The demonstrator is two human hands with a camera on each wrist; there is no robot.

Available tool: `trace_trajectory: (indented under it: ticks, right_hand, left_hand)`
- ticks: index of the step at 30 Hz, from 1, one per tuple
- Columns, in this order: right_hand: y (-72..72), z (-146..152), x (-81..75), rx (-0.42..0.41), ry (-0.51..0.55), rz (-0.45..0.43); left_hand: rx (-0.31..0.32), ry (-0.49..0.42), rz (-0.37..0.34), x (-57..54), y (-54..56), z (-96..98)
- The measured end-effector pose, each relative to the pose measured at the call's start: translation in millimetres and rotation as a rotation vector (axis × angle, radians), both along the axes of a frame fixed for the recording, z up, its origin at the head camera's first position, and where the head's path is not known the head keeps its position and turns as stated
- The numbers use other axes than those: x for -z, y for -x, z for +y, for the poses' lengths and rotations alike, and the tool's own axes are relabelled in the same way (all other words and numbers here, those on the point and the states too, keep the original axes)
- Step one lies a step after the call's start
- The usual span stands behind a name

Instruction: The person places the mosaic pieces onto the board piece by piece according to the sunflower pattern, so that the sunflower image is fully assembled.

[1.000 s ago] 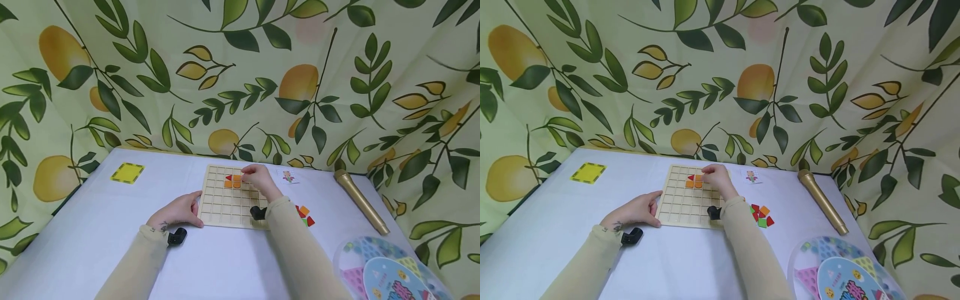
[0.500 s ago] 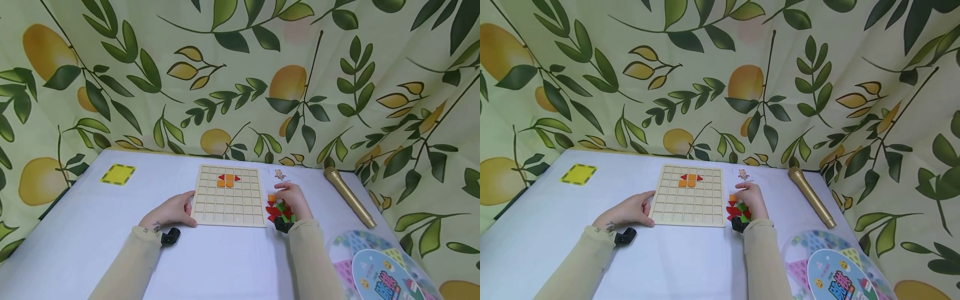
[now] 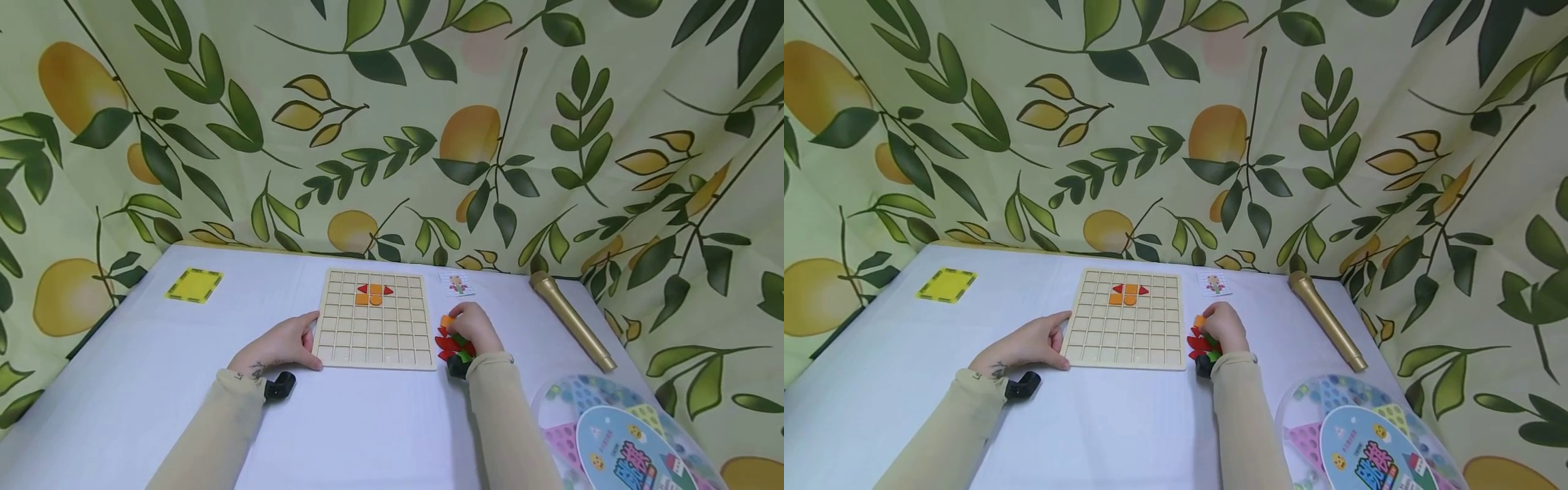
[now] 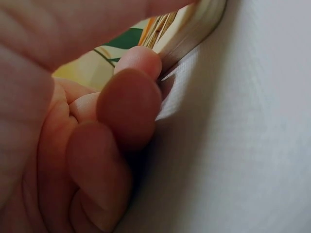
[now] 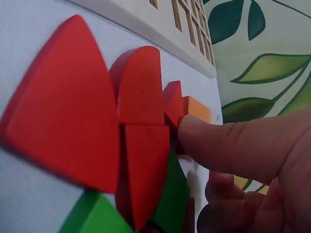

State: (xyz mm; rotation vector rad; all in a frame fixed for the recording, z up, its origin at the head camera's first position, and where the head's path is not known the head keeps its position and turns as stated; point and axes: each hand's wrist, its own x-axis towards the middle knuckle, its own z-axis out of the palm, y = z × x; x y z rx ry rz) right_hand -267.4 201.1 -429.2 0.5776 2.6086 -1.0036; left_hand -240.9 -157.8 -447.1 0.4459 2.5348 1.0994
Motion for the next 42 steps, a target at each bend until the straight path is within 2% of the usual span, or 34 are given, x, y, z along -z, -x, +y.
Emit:
trace_trajectory:
  ticks: [6,10,13,17,21,24,32,42]
  right_hand:
    - [-0.4,0,-4.9,0.018,0.038,0.027]
    - [0.7,-7,-13.7,0.024,0.153,0.088]
    - [7.1,-21,-19.3,-0.013,0.249,0.156]
    - [19.1,-47,-21.8,-0.111,0.257,0.217]
    - [29.6,-69,-21.0,-0.203,0.191,0.246]
    - [36.0,-79,-18.6,-0.237,0.139,0.256]
    - [44.2,-87,-9.0,-0.305,-0.037,0.268]
    - [45.5,-98,-5.4,-0.332,-0.171,0.286]
  left_hand:
    - [0.001,-0.002,-0.008,-1.3,-0.1,0.9]
    - [0.002,0.004,-0.009,-2.1,0.3,2.4]
    - [-0.003,0.008,-0.013,-1.6,1.1,3.4]
    - [-0.009,-0.004,-0.022,0.0,1.5,3.6]
    - [-0.009,-0.013,-0.027,1.5,0.8,2.6]
    - [-0.011,-0.021,-0.026,1.7,-0.3,2.0]
    - [-0.025,-0.019,-0.029,1.2,-0.6,2.1]
    - [-0.044,-0.008,-0.025,-0.4,-1.0,1.8]
